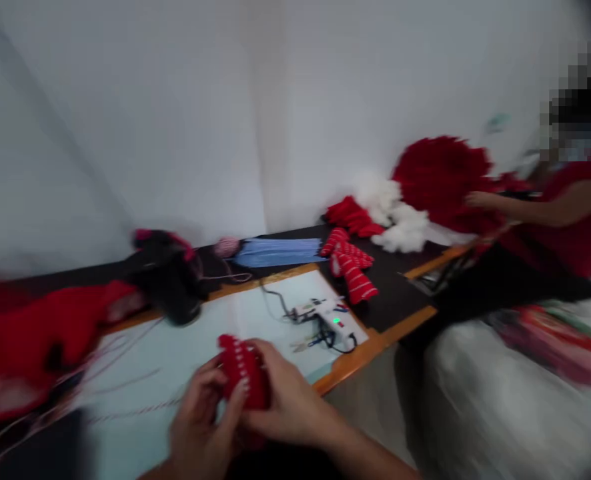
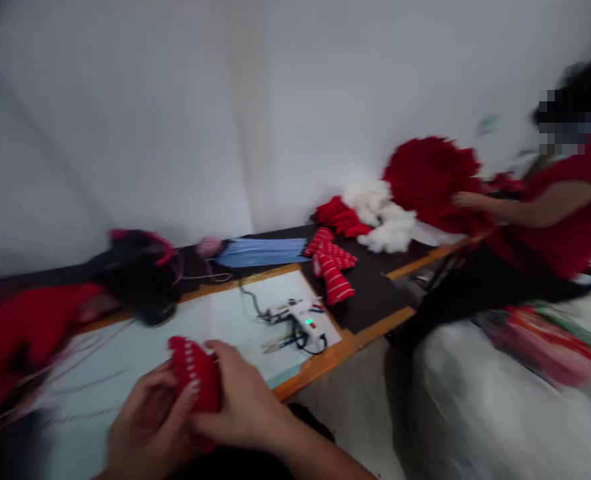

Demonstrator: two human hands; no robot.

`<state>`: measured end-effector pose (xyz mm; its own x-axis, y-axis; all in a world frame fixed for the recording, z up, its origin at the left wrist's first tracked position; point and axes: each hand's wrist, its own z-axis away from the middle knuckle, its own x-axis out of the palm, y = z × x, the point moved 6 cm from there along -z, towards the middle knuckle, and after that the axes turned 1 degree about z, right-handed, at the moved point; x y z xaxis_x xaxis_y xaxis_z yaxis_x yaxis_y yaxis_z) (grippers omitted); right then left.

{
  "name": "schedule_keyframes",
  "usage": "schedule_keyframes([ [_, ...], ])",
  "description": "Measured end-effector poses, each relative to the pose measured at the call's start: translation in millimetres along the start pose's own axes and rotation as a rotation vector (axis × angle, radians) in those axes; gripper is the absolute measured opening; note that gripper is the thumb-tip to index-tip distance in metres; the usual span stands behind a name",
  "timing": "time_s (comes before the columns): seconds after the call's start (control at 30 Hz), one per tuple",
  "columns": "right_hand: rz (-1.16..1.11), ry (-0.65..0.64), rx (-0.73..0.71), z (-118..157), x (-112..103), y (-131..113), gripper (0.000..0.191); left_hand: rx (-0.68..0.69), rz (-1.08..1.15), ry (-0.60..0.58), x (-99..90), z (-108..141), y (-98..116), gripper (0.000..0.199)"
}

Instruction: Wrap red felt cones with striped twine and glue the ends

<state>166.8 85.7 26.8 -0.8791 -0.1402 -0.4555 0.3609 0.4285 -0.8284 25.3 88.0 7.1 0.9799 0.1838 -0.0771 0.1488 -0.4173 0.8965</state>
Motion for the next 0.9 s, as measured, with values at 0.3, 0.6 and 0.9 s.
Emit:
schedule_keyframes([
  [0.3, 0.169, 0.185, -0.015, 10, 24, 13, 0.071, 0.046, -0.227, -0.016, -0.7, 0, 25, 0.008],
  [0.6, 0.241, 0.220, 0.037, 9, 25, 14, 0.068, -0.235, 0.153, -0.084, -10.0, 4, 5, 0.019],
  [0.9, 0.265, 0.168, 0.063, 10, 21, 11, 0.066, -0.245, 0.125, 0.020, -24.2, 5, 0, 0.028],
])
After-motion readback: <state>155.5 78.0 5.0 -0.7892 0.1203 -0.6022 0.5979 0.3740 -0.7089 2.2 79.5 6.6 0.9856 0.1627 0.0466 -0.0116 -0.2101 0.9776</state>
